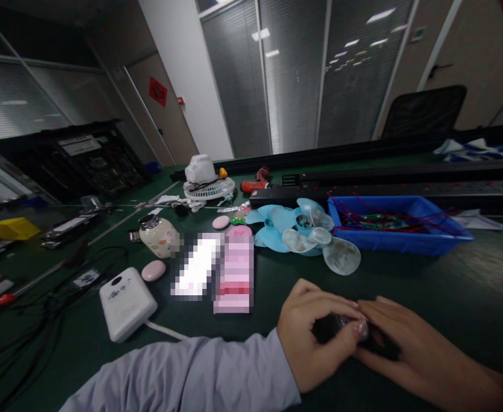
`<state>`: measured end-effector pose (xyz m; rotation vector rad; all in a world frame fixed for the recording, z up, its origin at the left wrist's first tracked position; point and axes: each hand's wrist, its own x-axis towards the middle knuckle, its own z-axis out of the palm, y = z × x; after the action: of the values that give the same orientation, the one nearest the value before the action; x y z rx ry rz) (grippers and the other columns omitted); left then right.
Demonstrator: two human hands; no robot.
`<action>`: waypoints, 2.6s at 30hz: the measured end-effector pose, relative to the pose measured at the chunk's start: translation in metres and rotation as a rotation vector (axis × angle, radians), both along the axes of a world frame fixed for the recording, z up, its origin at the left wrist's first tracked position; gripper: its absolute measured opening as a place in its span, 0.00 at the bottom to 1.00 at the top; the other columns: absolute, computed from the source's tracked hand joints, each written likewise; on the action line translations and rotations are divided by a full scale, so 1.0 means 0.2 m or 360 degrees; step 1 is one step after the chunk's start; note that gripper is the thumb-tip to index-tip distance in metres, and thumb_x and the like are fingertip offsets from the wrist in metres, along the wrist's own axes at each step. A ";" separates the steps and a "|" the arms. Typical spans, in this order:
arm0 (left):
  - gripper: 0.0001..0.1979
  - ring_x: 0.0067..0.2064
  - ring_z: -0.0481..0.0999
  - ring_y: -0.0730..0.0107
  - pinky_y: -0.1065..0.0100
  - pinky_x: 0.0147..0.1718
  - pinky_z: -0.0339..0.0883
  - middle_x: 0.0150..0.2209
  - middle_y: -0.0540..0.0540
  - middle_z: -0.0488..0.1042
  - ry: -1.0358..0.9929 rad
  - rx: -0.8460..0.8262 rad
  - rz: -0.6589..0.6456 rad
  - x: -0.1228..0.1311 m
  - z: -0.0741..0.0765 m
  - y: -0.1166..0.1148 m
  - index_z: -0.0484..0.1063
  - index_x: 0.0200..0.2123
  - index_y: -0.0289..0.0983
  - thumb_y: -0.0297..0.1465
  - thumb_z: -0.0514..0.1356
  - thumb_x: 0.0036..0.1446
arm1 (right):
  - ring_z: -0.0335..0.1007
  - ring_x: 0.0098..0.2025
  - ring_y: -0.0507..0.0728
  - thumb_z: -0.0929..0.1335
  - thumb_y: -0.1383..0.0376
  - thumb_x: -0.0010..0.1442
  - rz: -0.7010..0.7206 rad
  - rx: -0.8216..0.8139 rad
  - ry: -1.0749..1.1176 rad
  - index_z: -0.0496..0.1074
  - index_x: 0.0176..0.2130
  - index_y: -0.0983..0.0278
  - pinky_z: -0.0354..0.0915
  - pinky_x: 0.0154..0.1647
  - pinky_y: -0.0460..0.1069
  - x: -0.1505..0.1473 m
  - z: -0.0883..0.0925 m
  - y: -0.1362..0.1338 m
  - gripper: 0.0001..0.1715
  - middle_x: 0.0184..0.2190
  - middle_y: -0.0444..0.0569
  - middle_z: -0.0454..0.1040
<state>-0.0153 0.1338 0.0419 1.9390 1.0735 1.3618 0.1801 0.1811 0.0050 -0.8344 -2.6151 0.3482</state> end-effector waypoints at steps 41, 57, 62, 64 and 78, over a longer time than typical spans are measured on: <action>0.34 0.37 0.73 0.68 0.66 0.37 0.66 0.36 0.52 0.71 0.0134 -0.0490 0.0012 0.00 -0.12 0.02 0.64 0.51 0.44 0.31 0.73 0.41 | 0.59 0.25 0.49 0.71 0.58 0.58 -0.0216 -0.0717 0.0654 0.79 0.38 0.60 0.56 0.24 0.45 -0.06 0.18 -0.03 0.11 0.24 0.42 0.66; 0.22 0.44 0.74 0.61 0.61 0.44 0.66 0.42 0.49 0.75 0.0275 -0.0531 -0.0020 -0.01 -0.09 0.01 0.69 0.44 0.42 0.31 0.71 0.45 | 0.70 0.35 0.54 0.68 0.60 0.62 -0.0438 -0.0476 0.0782 0.77 0.37 0.60 0.66 0.35 0.49 0.09 0.14 0.01 0.08 0.32 0.47 0.72; 0.21 0.46 0.74 0.60 0.59 0.45 0.66 0.43 0.48 0.74 0.0318 -0.0526 -0.0036 -0.01 -0.08 0.01 0.68 0.45 0.42 0.30 0.69 0.48 | 0.69 0.43 0.58 0.70 0.60 0.59 -0.0434 -0.0430 0.0351 0.79 0.38 0.54 0.68 0.44 0.54 0.23 0.10 0.00 0.07 0.39 0.47 0.71; 0.21 0.46 0.74 0.60 0.59 0.46 0.66 0.43 0.48 0.74 0.0318 -0.0523 -0.0041 -0.01 -0.08 0.02 0.68 0.45 0.41 0.30 0.69 0.48 | 0.67 0.49 0.61 0.70 0.60 0.59 -0.0442 -0.0368 0.0235 0.79 0.38 0.51 0.65 0.49 0.60 0.25 0.09 -0.01 0.07 0.44 0.48 0.70; 0.20 0.46 0.73 0.61 0.61 0.46 0.65 0.44 0.47 0.74 0.0347 -0.0516 -0.0080 -0.01 -0.06 0.01 0.68 0.45 0.40 0.30 0.68 0.49 | 0.68 0.52 0.63 0.71 0.59 0.58 -0.0425 -0.0190 0.0245 0.78 0.39 0.50 0.65 0.50 0.62 0.25 0.07 -0.01 0.07 0.49 0.47 0.72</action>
<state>-0.0174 0.1364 0.0293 1.8839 1.2507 0.8980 0.2297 0.1800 0.0182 -1.1338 -2.3231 0.4759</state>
